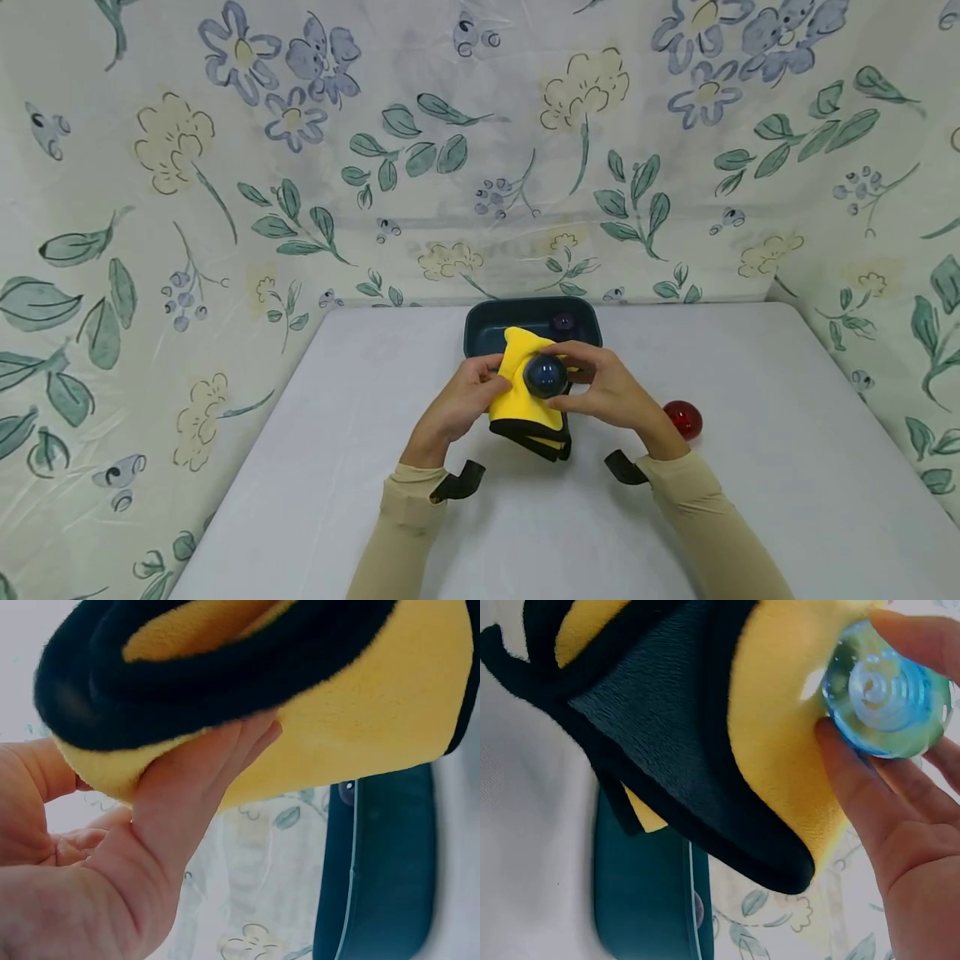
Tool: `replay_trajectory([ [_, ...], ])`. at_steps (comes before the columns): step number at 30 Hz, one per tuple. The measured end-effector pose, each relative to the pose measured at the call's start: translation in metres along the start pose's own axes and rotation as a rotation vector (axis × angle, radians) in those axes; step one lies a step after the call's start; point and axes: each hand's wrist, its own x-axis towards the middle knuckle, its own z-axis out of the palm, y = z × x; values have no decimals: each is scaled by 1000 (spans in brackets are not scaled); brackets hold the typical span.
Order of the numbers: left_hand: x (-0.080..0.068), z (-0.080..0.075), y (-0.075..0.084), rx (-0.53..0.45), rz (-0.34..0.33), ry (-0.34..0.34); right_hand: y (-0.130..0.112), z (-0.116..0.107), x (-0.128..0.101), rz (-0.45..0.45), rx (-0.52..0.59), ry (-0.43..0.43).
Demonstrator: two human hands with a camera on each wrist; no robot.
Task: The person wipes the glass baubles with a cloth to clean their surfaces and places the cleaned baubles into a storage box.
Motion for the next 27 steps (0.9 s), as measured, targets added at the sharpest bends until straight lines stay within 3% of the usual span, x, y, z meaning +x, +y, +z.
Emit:
replay_trajectory([
  [11, -2, -1, 0, 15, 5, -18, 0, 2, 0, 2, -126, 100],
  [27, -5, -4, -3, -15, 18, -78, -4, 9, 0, 43, -111, 159],
])
